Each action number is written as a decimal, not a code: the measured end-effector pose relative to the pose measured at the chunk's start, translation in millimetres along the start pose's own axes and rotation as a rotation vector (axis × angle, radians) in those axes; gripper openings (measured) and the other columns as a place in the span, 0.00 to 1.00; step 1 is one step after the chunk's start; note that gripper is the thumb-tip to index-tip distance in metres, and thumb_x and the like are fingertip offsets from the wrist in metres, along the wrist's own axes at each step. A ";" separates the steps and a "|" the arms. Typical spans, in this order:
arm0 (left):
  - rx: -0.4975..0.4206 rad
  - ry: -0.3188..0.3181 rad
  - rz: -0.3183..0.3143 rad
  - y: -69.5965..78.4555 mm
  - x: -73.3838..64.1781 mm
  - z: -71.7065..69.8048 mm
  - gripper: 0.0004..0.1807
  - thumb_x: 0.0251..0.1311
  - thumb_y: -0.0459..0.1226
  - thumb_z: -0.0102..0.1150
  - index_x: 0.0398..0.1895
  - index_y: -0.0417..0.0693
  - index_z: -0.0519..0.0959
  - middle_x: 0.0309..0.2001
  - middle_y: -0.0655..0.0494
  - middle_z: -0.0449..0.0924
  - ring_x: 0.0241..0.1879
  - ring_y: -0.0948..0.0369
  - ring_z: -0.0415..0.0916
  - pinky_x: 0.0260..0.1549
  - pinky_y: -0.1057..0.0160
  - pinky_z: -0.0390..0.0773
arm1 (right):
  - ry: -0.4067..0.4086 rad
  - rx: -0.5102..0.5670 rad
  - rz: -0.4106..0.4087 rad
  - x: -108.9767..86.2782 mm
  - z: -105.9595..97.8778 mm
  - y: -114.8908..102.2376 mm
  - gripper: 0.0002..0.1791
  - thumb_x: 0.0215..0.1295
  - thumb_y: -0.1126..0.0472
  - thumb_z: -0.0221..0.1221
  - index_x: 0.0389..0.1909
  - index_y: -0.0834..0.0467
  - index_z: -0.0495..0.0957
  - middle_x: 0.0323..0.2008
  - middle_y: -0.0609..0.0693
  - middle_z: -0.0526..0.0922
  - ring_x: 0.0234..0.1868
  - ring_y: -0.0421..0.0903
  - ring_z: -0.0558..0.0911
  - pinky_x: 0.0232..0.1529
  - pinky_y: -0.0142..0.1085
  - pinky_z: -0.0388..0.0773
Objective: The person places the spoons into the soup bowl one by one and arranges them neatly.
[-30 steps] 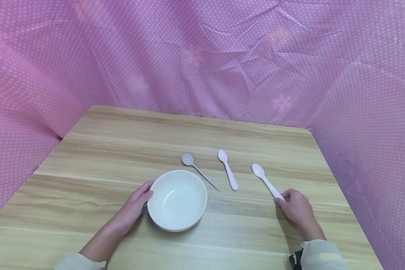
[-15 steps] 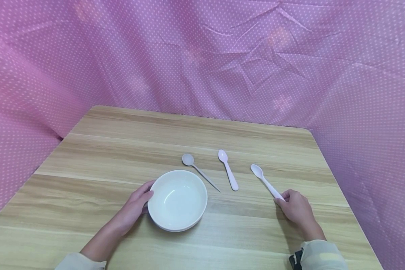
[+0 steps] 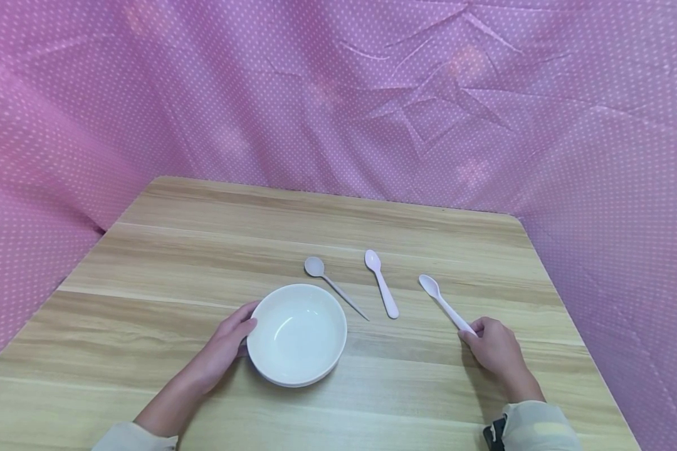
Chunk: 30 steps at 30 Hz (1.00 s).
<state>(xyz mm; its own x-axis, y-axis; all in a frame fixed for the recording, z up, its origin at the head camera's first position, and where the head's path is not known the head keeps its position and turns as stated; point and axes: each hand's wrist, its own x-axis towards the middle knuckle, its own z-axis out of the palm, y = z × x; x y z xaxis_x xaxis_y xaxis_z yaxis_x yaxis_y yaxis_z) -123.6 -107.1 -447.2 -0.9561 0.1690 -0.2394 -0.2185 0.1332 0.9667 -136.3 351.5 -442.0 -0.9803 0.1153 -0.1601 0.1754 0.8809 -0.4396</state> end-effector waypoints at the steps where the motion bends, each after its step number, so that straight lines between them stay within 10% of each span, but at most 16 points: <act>1: 0.000 0.000 -0.001 0.1 0.0 0.0 0.23 0.71 0.40 0.37 0.69 0.51 0.61 0.66 0.50 0.65 0.56 0.55 0.71 0.49 0.57 0.76 | 0.001 0.000 -0.001 0.0 0.0 0.0 0.13 0.62 0.56 0.59 0.32 0.65 0.76 0.23 0.49 0.76 0.24 0.44 0.71 0.25 0.35 0.67; 30: 0.002 -0.004 0.010 0.1 -1.7 -1.3 0.23 0.72 0.41 0.37 0.68 0.52 0.62 0.65 0.50 0.65 0.56 0.54 0.71 0.49 0.57 0.77 | -0.006 0.005 -0.003 -1.1 0.2 -1.6 0.12 0.62 0.57 0.58 0.32 0.64 0.76 0.21 0.49 0.74 0.23 0.44 0.70 0.24 0.35 0.67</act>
<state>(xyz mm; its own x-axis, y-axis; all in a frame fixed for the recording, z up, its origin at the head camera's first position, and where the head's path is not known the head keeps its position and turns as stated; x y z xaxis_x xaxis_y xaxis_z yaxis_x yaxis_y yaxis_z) -122.3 -108.7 -446.5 -0.9576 0.1741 -0.2296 -0.2081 0.1336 0.9689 -135.5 349.8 -441.3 -0.9803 0.1096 -0.1645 0.1728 0.8790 -0.4444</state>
